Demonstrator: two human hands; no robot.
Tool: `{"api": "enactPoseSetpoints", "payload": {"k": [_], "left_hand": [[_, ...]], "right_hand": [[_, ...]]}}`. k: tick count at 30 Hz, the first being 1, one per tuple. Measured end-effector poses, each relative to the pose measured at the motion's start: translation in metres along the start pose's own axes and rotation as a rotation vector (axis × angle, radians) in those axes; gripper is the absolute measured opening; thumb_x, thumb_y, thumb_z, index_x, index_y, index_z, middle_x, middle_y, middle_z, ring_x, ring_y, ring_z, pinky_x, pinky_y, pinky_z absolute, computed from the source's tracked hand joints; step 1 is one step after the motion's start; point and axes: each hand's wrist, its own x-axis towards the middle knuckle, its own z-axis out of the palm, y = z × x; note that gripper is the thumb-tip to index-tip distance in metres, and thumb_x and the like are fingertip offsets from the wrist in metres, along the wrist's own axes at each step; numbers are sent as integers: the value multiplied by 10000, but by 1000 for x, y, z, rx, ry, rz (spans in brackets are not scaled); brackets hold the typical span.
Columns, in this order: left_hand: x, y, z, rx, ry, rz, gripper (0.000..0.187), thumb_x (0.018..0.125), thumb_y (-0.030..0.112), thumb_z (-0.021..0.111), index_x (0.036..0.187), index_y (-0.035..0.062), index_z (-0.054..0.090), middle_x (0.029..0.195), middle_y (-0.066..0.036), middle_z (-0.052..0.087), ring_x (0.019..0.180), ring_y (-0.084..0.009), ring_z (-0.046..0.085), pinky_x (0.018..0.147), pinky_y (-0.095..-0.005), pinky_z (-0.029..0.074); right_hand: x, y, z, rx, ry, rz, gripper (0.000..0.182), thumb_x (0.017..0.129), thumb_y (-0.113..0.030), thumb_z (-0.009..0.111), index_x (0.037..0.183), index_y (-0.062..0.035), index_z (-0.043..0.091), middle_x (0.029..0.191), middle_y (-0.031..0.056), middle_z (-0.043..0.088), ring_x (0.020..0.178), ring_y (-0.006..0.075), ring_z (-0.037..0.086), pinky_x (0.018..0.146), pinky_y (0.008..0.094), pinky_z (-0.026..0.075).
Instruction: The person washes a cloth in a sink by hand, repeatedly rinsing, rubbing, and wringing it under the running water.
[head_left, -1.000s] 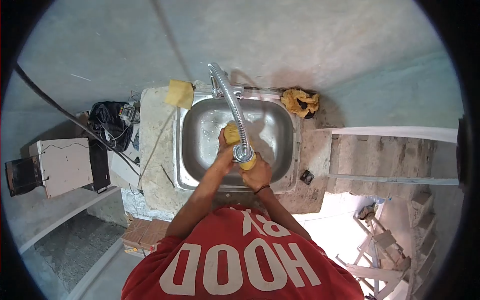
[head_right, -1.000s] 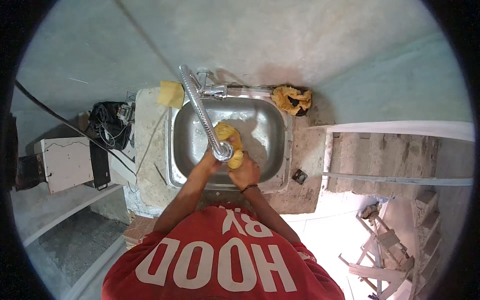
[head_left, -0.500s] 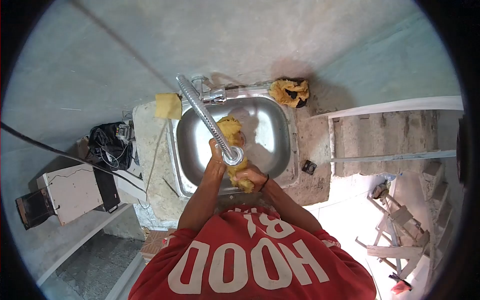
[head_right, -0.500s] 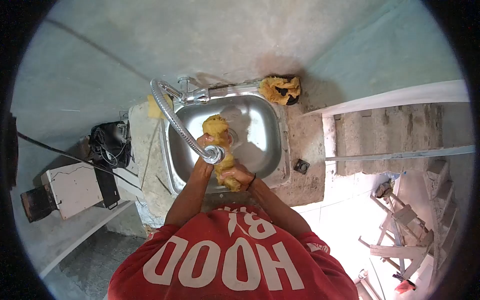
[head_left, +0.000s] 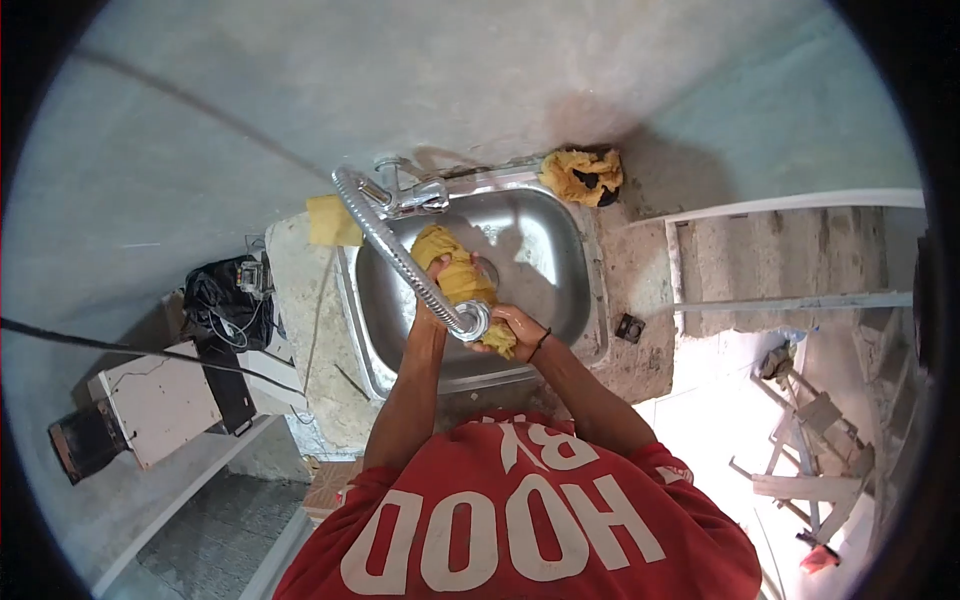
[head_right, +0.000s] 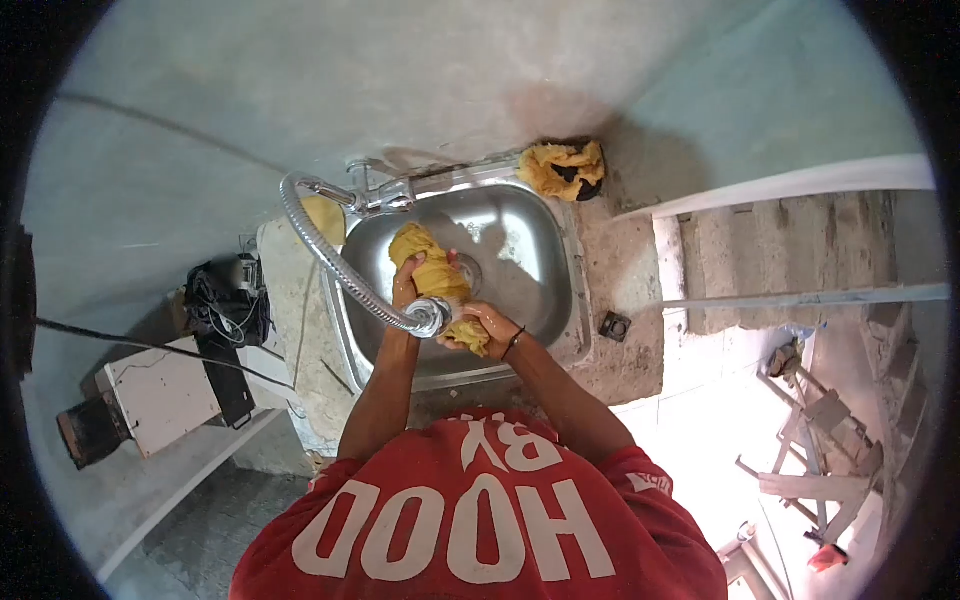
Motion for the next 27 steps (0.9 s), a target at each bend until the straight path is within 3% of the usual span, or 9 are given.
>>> {"api": "enactPoseSetpoints", "payload": {"k": [2,6,9,13,15,18,23,26,27], "left_hand": [[-1,0,11,288,441,247,403,935,273,700,1225,8,610,1088,-159,709,880,-303,740,771,-433,636],[-4,5,27,314,612,348,281,953,165,681,1180,10,623,979,-127,691,822,-264,719,733,-392,628],[6,11,-16,331,630,357,265,999,232,632,1156,18,626,998,-148,699,859,-287,728,769,-407,630],[18,0,-78,76,494,422,304,1042,292,581,1185,24,591,1033,-173,684,899,-350,719,787,-492,648],[9,-4,-86,92,454,380,376,1050,355,516,1185,16,606,1067,-187,701,944,-357,725,852,-499,633],[5,2,-91,113,365,286,511,1055,454,415,1207,10,618,1140,-211,713,1033,-383,723,948,-534,608],[-11,-29,-77,-103,293,108,590,1069,530,337,1287,47,597,1211,-180,706,1106,-359,702,971,-535,597],[-16,-52,-110,-179,55,79,566,1076,512,389,1331,47,586,1249,-164,694,1140,-341,693,1003,-523,587],[-13,-60,-126,163,8,274,517,1074,458,474,1361,40,574,1298,-153,670,1177,-323,675,1037,-493,574]], "right_hand": [[-2,-2,27,-10,305,-83,456,1029,-287,573,1376,7,545,1228,160,692,1049,284,737,877,464,667],[9,-12,63,34,369,-95,484,1047,-359,604,1415,-52,531,1289,137,671,1102,274,725,900,488,661],[1,-19,70,58,343,-200,540,1039,-388,635,1452,-78,476,1327,126,652,1134,271,712,911,489,646],[-8,-17,86,-93,485,-390,670,971,-359,739,1484,-88,404,1361,129,635,1197,291,684,985,477,599],[-9,-16,86,-731,324,-715,860,846,-320,864,1489,-62,355,1371,169,617,1246,324,653,1064,462,536],[-14,-7,115,-1057,659,-723,993,739,-277,932,1493,-25,338,1366,230,589,1283,373,616,1101,443,500],[-21,2,143,-1179,775,-787,984,703,-286,951,1474,-10,407,1334,240,574,1291,398,581,1087,474,494],[-23,-1,146,-1315,818,-807,936,669,-288,955,1452,-60,495,1328,210,561,1268,399,582,1069,489,499],[-24,-2,145,-1359,815,-810,909,650,-289,956,1434,-88,542,1325,193,552,1250,395,589,1058,491,503]]}}
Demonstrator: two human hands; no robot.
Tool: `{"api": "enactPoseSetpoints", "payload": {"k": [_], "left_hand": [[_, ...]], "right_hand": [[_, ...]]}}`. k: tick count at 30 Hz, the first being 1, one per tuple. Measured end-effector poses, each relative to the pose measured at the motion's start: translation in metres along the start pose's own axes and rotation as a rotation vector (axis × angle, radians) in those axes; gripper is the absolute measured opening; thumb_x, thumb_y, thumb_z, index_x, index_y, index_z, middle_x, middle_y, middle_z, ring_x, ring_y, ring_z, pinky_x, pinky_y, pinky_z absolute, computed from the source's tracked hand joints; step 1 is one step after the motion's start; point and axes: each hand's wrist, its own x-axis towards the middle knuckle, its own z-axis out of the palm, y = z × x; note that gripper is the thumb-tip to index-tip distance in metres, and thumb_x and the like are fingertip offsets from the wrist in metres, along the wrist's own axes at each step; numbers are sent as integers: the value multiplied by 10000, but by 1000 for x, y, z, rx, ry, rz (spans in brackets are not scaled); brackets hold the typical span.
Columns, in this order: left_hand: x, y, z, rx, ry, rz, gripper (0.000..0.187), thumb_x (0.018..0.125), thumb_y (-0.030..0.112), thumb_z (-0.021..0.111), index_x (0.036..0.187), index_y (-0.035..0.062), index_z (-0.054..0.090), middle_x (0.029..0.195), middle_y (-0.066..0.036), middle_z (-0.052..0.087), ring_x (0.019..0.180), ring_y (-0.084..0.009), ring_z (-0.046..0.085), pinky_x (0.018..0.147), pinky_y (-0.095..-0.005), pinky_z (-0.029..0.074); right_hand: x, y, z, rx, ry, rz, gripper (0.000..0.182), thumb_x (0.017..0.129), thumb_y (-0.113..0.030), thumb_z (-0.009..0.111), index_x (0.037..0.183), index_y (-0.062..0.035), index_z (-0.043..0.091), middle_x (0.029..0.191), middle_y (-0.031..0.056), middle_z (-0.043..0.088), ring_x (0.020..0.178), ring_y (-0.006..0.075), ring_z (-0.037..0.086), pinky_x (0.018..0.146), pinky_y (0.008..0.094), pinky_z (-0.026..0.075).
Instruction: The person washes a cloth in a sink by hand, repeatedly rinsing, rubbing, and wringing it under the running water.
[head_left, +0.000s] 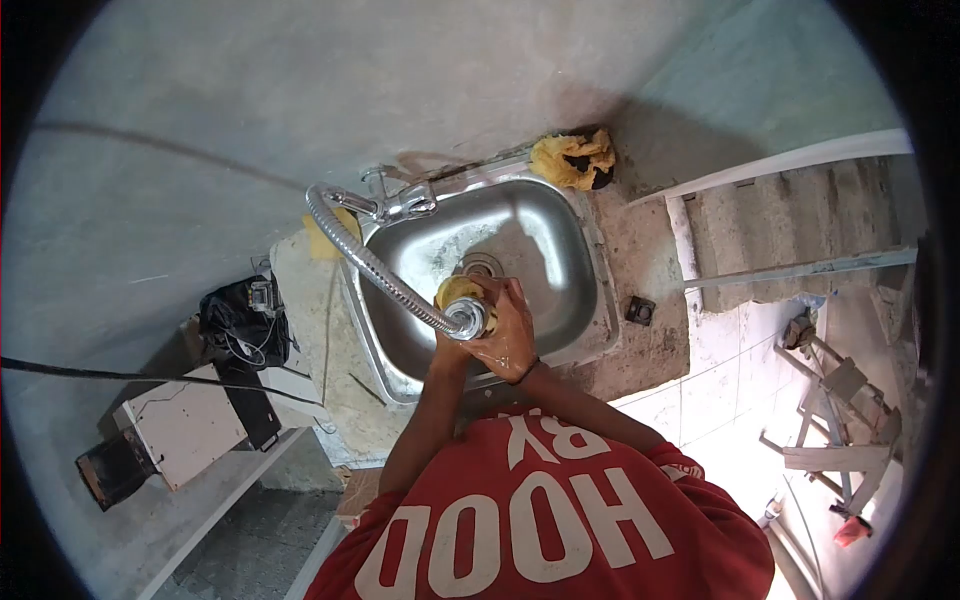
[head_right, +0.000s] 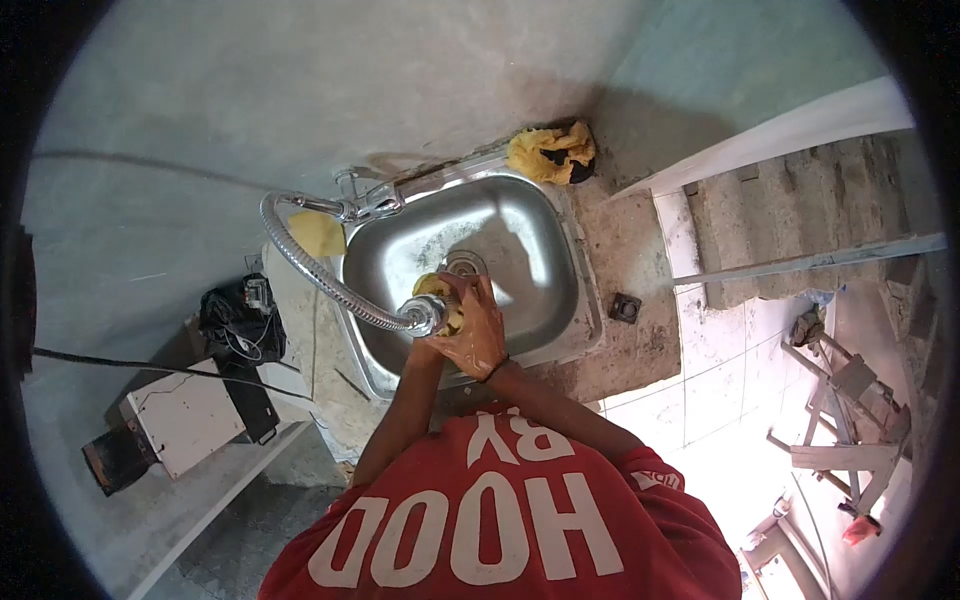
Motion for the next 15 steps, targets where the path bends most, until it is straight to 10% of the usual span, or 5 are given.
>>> {"api": "enactPoseSetpoints", "payload": {"k": [13,15], "left_hand": [[3,51,39,-241,1,-82,523,949,326,659,1375,29,591,1338,-186,666,1246,-368,649,1129,-550,497],[10,64,53,-181,-15,-106,563,924,281,657,1419,30,564,1338,-196,669,1236,-392,655,1114,-578,501]], "right_hand": [[-24,64,-36,61,-78,-218,696,724,-96,844,1380,-72,612,1400,179,554,1301,339,593,1081,408,496],[-27,73,-39,299,-183,121,860,764,-177,887,1512,-73,477,1472,173,530,1350,346,565,1087,422,508]]}}
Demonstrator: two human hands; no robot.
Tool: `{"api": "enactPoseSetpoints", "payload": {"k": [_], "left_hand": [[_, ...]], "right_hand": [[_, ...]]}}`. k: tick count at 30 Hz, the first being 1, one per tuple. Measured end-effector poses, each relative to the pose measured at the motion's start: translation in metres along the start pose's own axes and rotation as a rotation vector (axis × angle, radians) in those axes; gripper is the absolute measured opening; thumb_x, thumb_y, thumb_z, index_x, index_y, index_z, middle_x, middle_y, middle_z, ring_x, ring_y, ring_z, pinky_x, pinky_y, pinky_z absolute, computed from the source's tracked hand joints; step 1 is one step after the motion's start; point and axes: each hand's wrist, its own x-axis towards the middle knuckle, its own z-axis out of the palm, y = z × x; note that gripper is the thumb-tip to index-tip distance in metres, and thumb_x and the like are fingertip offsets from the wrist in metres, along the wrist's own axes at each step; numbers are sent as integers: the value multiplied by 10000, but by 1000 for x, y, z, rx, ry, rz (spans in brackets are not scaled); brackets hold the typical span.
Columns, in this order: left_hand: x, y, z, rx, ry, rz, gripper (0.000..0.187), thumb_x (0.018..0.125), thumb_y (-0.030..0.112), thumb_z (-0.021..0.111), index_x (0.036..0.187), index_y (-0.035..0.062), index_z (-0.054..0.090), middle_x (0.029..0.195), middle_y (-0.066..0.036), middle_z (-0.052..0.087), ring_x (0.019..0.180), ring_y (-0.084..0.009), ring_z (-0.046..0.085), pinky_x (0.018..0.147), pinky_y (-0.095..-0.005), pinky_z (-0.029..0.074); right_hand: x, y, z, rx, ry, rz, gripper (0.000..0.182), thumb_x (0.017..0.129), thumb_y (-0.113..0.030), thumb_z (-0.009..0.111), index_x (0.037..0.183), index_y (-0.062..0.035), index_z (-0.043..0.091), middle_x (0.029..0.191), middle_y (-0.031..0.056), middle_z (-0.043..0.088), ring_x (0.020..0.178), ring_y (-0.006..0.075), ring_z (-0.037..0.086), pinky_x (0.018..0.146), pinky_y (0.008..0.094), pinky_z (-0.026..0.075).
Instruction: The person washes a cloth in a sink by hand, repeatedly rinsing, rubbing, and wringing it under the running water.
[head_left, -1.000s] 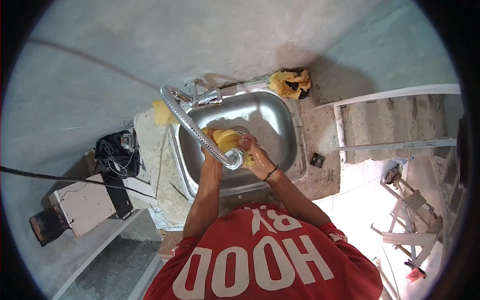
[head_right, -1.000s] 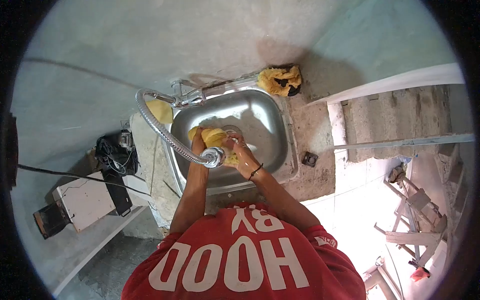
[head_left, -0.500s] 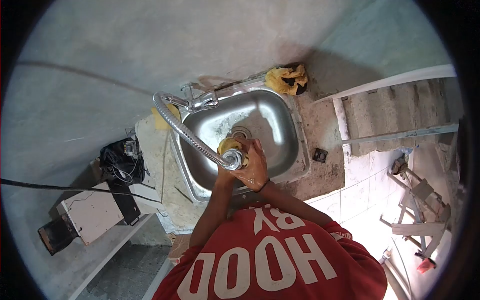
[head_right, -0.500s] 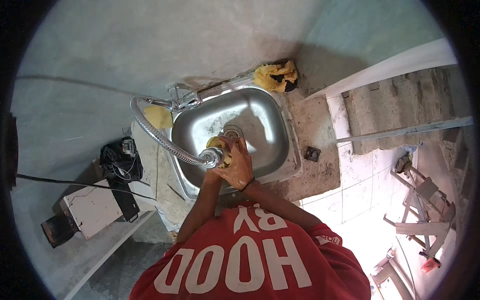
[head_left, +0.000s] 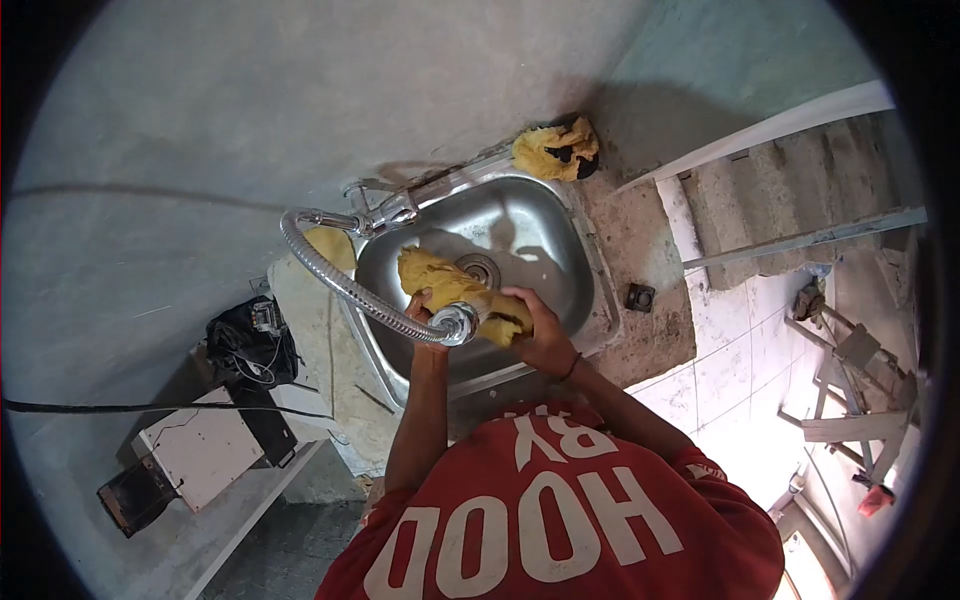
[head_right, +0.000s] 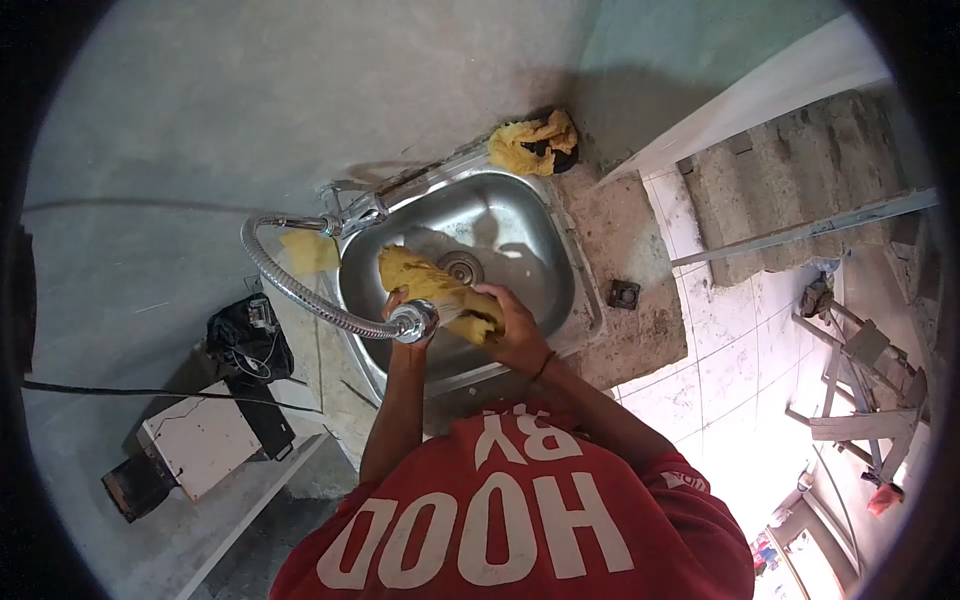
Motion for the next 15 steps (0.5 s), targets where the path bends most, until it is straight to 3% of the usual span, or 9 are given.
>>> {"api": "enactPoseSetpoints", "payload": {"k": [1,3,5,7,10,12,13,15], "left_hand": [[3,1,6,99,-5,31,578,941,293,658,1443,32,544,1342,-202,667,1230,-396,658,1107,-585,503],[8,-2,15,200,-15,57,593,958,305,660,1468,35,524,1347,-209,664,1224,-401,660,1100,-591,505],[12,-10,19,224,69,102,655,1015,441,646,1512,48,477,1347,-230,659,1211,-395,666,1072,-572,527],[18,-15,6,246,49,84,687,1012,485,653,1501,38,473,1340,-217,658,1202,-388,666,1058,-559,540],[12,-22,24,279,-8,57,755,1012,580,632,1515,45,457,1342,-195,647,1210,-367,652,1060,-540,541],[10,-30,34,129,-117,3,768,1015,589,622,1532,49,446,1376,-199,627,1254,-368,628,1079,-542,529],[14,-33,30,76,-223,-37,780,1018,605,606,1545,57,435,1425,-202,601,1299,-374,600,1099,-546,513],[12,-35,26,55,-224,-26,765,1027,601,593,1541,55,444,1425,-203,603,1288,-365,610,1095,-539,517]], "right_hand": [[-1,1,-2,3,2,1,860,764,-177,887,1512,-73,477,1472,173,530,1350,346,565,1087,422,508],[1,3,-6,-11,-163,126,1023,802,-228,899,1622,-75,306,1495,148,556,1398,301,537,1130,404,476],[9,12,-4,125,-240,184,1067,803,-268,911,1637,-65,277,1483,134,574,1393,279,543,1148,395,458],[16,23,-6,259,-318,240,1114,803,-309,924,1651,-55,248,1472,120,592,1389,257,550,1166,386,439],[34,31,-16,326,-339,403,1013,846,-327,900,1604,17,322,1431,148,611,1309,227,602,1150,368,446],[51,30,-24,288,-752,360,914,847,-335,903,1552,11,436,1403,142,634,1305,216,599,1127,359,467],[54,40,-25,291,-749,361,914,847,-335,903,1552,11,436,1403,142,634,1305,216,599,1127,359,467],[58,53,-27,569,-762,558,808,855,-323,900,1488,7,522,1362,114,663,1276,199,609,1102,344,487]]}}
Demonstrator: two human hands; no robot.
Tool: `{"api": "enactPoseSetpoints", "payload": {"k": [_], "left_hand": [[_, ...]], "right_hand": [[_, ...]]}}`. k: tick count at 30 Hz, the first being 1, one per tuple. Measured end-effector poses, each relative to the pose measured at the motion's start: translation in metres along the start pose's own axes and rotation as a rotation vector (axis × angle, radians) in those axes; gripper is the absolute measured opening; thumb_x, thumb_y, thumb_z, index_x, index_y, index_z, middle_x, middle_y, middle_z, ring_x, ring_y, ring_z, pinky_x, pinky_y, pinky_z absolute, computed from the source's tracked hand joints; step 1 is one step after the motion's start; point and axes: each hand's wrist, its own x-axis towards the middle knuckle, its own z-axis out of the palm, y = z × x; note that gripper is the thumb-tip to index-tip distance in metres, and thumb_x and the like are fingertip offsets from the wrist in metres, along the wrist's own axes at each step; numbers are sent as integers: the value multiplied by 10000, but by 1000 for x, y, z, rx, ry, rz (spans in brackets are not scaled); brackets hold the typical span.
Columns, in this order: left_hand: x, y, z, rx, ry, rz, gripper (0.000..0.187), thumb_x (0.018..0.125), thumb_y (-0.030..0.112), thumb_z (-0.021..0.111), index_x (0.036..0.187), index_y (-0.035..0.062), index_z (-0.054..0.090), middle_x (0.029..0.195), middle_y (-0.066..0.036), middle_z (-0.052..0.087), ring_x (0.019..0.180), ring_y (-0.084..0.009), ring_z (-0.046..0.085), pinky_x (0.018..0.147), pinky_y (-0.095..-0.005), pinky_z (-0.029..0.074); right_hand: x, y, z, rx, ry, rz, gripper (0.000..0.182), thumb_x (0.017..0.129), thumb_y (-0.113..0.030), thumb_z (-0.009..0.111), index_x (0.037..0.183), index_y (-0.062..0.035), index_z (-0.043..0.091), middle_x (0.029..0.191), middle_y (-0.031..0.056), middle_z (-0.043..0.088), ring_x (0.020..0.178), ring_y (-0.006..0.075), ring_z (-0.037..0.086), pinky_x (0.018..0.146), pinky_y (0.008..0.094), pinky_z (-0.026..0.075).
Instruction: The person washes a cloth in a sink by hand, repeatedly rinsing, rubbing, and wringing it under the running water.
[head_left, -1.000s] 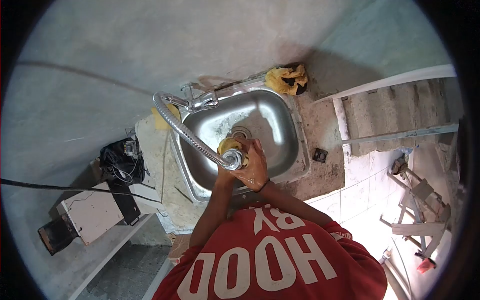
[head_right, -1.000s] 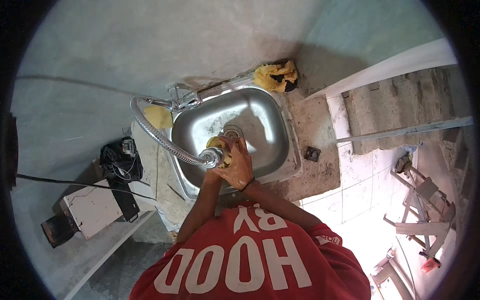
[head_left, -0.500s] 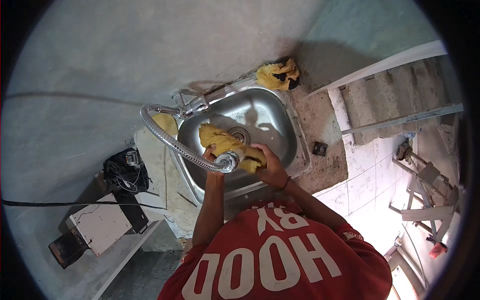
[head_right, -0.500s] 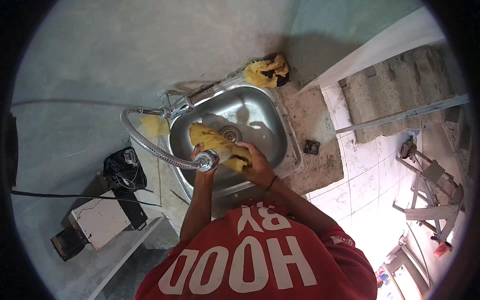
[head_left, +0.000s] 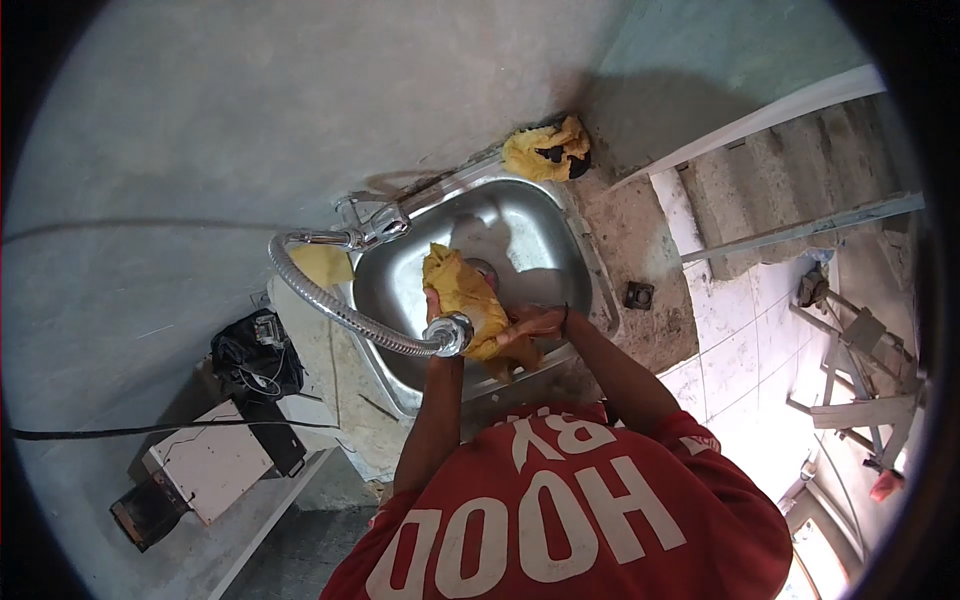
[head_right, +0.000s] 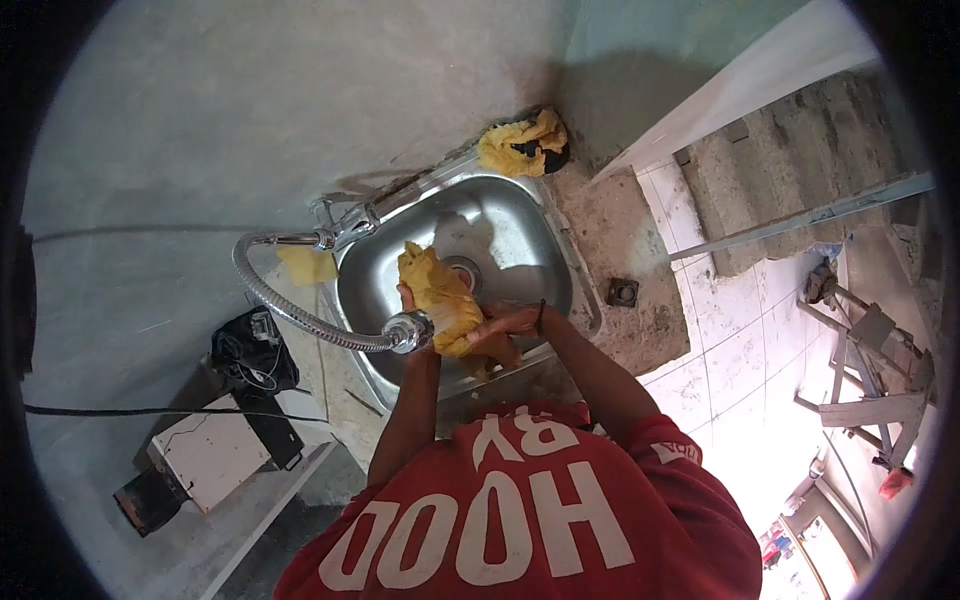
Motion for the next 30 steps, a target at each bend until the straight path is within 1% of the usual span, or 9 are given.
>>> {"api": "enactPoseSetpoints", "payload": {"k": [5,7,13,16,19,22,24,27,30], "left_hand": [[4,22,2,211,281,-76,718,1037,543,627,1505,17,484,1347,-183,659,1180,-290,678,1036,-450,559],[15,39,47,886,507,-105,687,1023,449,702,1484,-16,495,1246,-153,708,1063,-220,714,936,-371,587],[18,25,46,1037,702,234,506,886,200,894,1218,-18,581,1098,-138,718,950,-187,710,826,-310,595],[18,1,30,783,544,335,451,924,164,850,1228,-11,566,1075,-130,723,906,-161,706,792,-294,596],[19,-10,68,958,606,48,438,960,157,807,1324,58,584,1130,-94,714,1018,-165,695,843,-314,601],[17,-10,71,933,540,-63,492,973,231,801,1385,42,608,1163,-87,713,1031,-165,688,867,-343,593],[17,-10,74,899,507,-95,466,981,266,791,1357,29,652,1130,-59,713,1012,-164,686,870,-345,583],[17,-16,8,509,373,145,359,982,150,783,1305,40,672,1066,-39,717,944,-135,676,789,-278,557],[0,-20,17,1030,579,104,540,981,214,781,1439,99,520,1119,-78,652,889,-175,659,774,-338,564]], "right_hand": [[16,15,24,-172,200,-233,857,851,-313,906,1502,25,463,1374,113,640,1271,205,610,1099,349,495],[15,14,32,-179,256,-304,912,844,-321,913,1523,32,418,1401,123,617,1287,210,601,1104,354,494],[2,19,30,-329,563,-257,1233,729,-428,977,1615,-42,210,1507,200,519,1358,309,557,1152,421,463],[1,9,41,-1038,803,-405,1252,693,-470,980,1608,-57,233,1507,239,511,1375,388,546,1163,437,455],[-7,-14,58,-1093,732,-662,1171,739,-442,942,1613,-83,249,1401,250,606,1293,427,607,1106,455,500],[3,18,21,-839,1010,-390,864,858,-345,851,1558,-85,414,1250,216,699,1176,433,674,1017,472,545],[7,41,-26,-668,844,-751,550,946,-227,753,1429,-32,578,1161,131,743,1055,340,727,935,441,570],[-7,31,-5,-166,693,-696,358,1012,-162,680,1330,-1,650,1182,64,733,1030,210,713,926,373,557],[-9,9,16,82,766,-465,359,1058,-209,650,1346,5,640,1208,21,711,1064,120,663,954,331,533]]}}
